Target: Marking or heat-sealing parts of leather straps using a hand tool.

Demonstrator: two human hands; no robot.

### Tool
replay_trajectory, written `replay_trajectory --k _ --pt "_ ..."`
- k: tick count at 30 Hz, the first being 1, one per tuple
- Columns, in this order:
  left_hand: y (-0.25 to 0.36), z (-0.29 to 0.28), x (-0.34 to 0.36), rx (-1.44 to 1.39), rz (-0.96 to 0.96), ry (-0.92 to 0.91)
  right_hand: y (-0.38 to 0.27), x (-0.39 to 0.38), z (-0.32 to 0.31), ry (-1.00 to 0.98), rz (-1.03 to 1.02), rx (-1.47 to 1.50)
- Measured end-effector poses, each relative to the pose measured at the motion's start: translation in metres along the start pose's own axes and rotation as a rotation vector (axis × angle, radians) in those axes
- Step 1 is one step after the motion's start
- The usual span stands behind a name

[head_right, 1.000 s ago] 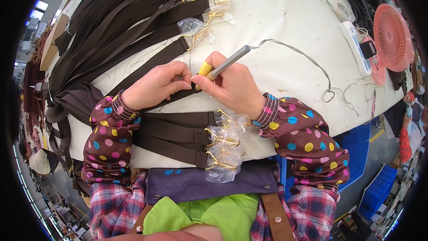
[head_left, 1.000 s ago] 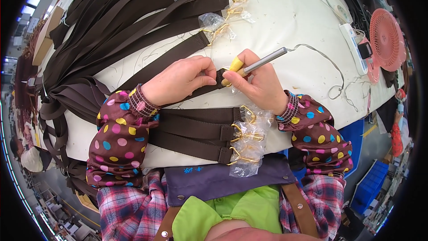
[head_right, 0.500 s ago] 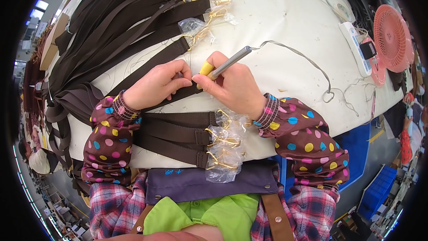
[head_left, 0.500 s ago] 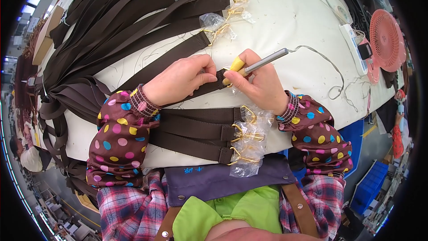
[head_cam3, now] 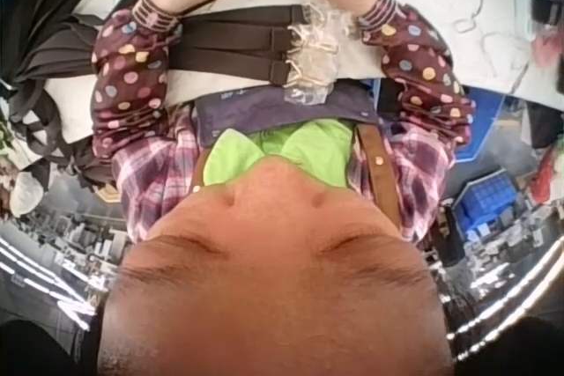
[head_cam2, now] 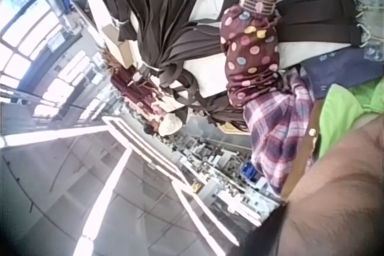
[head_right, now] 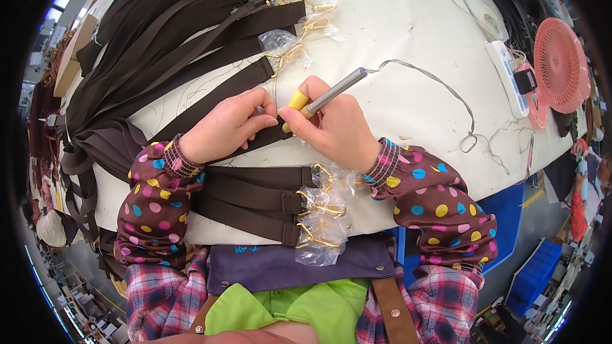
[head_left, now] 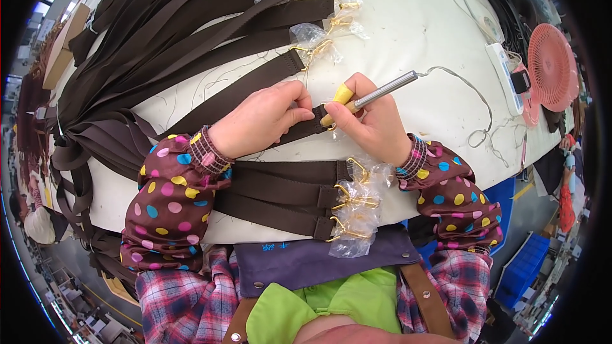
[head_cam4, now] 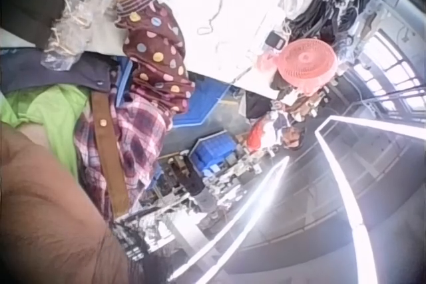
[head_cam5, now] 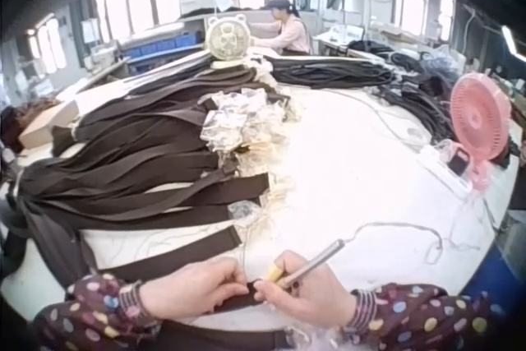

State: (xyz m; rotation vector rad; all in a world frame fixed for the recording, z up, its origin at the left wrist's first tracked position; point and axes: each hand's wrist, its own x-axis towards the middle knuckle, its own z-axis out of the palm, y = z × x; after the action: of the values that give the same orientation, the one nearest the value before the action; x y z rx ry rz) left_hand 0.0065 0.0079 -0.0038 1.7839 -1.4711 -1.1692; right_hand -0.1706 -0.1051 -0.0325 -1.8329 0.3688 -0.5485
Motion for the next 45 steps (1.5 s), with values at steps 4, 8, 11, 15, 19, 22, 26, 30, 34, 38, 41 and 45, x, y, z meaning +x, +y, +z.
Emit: replay_trajectory --k 4,8,11,15,19,22,26,30,34,38,41,45 --pt "-0.0003 -0.0002 0.0005 0.018 0.035 0.001 -0.0017 -0.0005 -0.0001 -0.004 -0.005 -0.023" --pt "0.0014 -0.0001 0.0006 -0.008 -0.017 0.0 -0.0015 -0.0003 0.0006 -0.004 -0.009 -0.021" --pt "0.0 0.0002 0.0 -0.017 -0.004 0.015 -0.0011 0.001 0.0023 0.03 -0.01 0.003" --pt "0.0024 0.0022 0.0019 -0.102 -0.05 0.046 -0.002 0.0055 -0.0017 0.113 -0.045 -0.099" --pt "0.0009 0.004 0.002 -0.124 -0.041 0.08 0.0 0.006 -0.0003 0.123 -0.056 -0.096" --pt "0.0001 0.0047 0.0027 -0.143 -0.036 0.086 0.0007 0.0059 -0.0008 0.117 -0.067 -0.143" --pt "-0.0007 0.0041 0.0037 -0.136 -0.039 0.077 0.0016 0.0061 -0.0002 0.118 -0.065 -0.172" --pt "0.0003 0.0044 0.0036 -0.135 -0.033 0.079 0.0001 0.006 -0.0009 0.117 -0.061 -0.202" --pt "-0.0013 0.0044 0.0035 -0.135 -0.036 0.075 -0.0063 0.0053 -0.002 0.064 0.0 -0.221" --pt "-0.001 0.0049 0.0042 -0.135 -0.031 0.068 -0.0022 0.0058 -0.0013 0.093 -0.031 -0.237" --pt "-0.002 0.0053 0.0046 -0.139 -0.026 0.072 0.0 0.0065 -0.0002 0.117 -0.057 -0.247" --pt "0.003 0.0012 0.0029 -0.14 -0.05 0.073 -0.0004 0.0067 0.0012 0.115 -0.056 -0.236"
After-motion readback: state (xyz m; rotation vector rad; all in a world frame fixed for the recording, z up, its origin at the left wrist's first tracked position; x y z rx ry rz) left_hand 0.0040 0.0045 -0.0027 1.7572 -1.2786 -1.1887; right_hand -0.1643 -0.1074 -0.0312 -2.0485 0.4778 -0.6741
